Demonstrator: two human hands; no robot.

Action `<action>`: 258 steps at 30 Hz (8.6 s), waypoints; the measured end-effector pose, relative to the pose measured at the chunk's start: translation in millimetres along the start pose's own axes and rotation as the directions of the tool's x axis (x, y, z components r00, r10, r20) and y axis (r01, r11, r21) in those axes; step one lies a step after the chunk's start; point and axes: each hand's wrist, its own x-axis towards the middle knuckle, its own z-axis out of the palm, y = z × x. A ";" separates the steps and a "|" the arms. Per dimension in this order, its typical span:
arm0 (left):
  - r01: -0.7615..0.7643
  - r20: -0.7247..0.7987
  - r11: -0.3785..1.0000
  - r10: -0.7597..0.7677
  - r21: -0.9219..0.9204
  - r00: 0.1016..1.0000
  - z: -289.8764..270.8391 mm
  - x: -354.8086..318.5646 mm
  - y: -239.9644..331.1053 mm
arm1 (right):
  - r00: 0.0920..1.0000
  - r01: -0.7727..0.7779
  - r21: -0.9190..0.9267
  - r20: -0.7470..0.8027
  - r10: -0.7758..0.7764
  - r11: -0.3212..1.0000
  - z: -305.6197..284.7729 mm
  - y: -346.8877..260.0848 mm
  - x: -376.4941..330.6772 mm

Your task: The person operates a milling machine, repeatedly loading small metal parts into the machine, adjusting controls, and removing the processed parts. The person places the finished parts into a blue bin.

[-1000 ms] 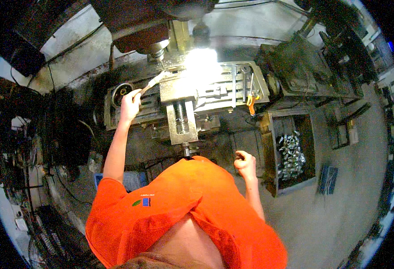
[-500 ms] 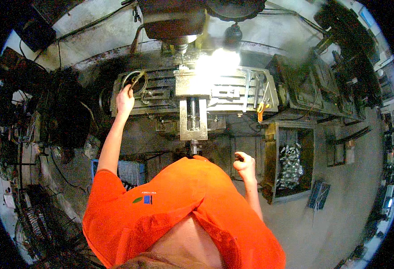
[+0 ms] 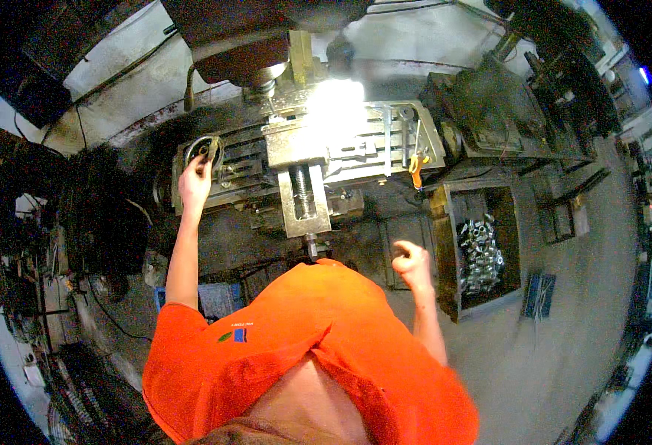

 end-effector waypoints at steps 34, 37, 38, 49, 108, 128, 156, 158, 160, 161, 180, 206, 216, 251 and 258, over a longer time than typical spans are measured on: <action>-0.176 0.131 0.902 0.245 -0.393 0.961 78.6 56.1 94.8 | 0.623 -0.209 -0.948 -0.318 -0.714 0.240 -310.9 -283.8 -12.6; -0.187 0.134 0.888 0.264 -0.420 0.955 76.2 53.2 102.4 | 0.824 -0.292 -0.943 -0.332 -0.459 0.157 -301.7 -282.2 -39.2; -0.198 0.126 0.885 0.273 -0.422 0.954 75.4 52.5 103.8 | 0.878 -0.266 -0.945 -0.319 -0.356 0.190 -292.1 -275.2 -45.5; -0.218 0.085 0.900 0.268 -0.377 0.960 88.0 58.4 92.2 | 0.988 -0.093 -0.301 -0.149 0.049 0.949 -196.0 -182.3 -16.8; 0.102 0.535 0.978 -0.187 0.184 0.824 72.8 -202.9 -84.0 | 0.997 0.055 0.080 -0.062 -0.050 0.995 -148.0 -108.4 7.2; 0.172 0.708 0.969 -0.247 0.177 0.661 86.5 -244.3 -94.7 | 0.999 0.052 0.374 -0.031 -0.044 0.926 -129.7 -82.8 17.0; 0.291 0.755 0.951 -0.265 0.102 0.600 91.7 -241.4 -85.8 | 0.998 0.062 0.295 -0.042 -0.052 0.953 -111.7 -70.3 32.0; 0.304 0.755 0.946 -0.282 0.115 0.591 88.3 -237.7 -77.2 | 0.997 0.071 0.270 -0.055 -0.058 0.960 -109.5 -70.5 33.9; 0.328 0.759 0.935 -0.311 0.136 0.572 81.5 -230.7 -62.0 | 0.996 0.071 0.238 -0.071 -0.055 0.969 -106.6 -67.2 37.5; 0.335 0.759 0.932 -0.317 0.138 0.569 80.5 -228.7 -59.9 | 0.996 0.068 0.219 -0.079 -0.051 0.973 -102.4 -62.1 40.6; 0.241 0.411 0.645 0.123 -0.725 0.903 49.4 -29.5 15.8 | 0.942 0.219 0.035 -0.268 -0.202 0.975 -55.4 -43.1 74.8; 0.612 0.531 0.391 -0.304 -0.687 0.791 82.5 99.8 23.8 | 0.802 0.225 0.749 -0.505 0.317 0.624 -140.1 -30.7 -42.2; 0.408 0.493 0.356 0.187 -0.840 0.850 39.6 -18.8 104.2 | 0.998 0.069 0.508 -0.035 -0.060 0.859 -42.6 -104.0 3.8; 0.538 0.748 0.540 0.316 -0.647 0.584 121.4 -142.7 249.3 | 0.916 0.401 0.293 -0.152 -0.372 0.868 -25.2 -26.9 -19.0; 0.511 0.743 0.543 0.425 -0.667 0.517 95.3 -153.8 243.2 | 0.909 0.358 0.142 -0.279 -0.310 0.923 -41.8 -0.7 -25.3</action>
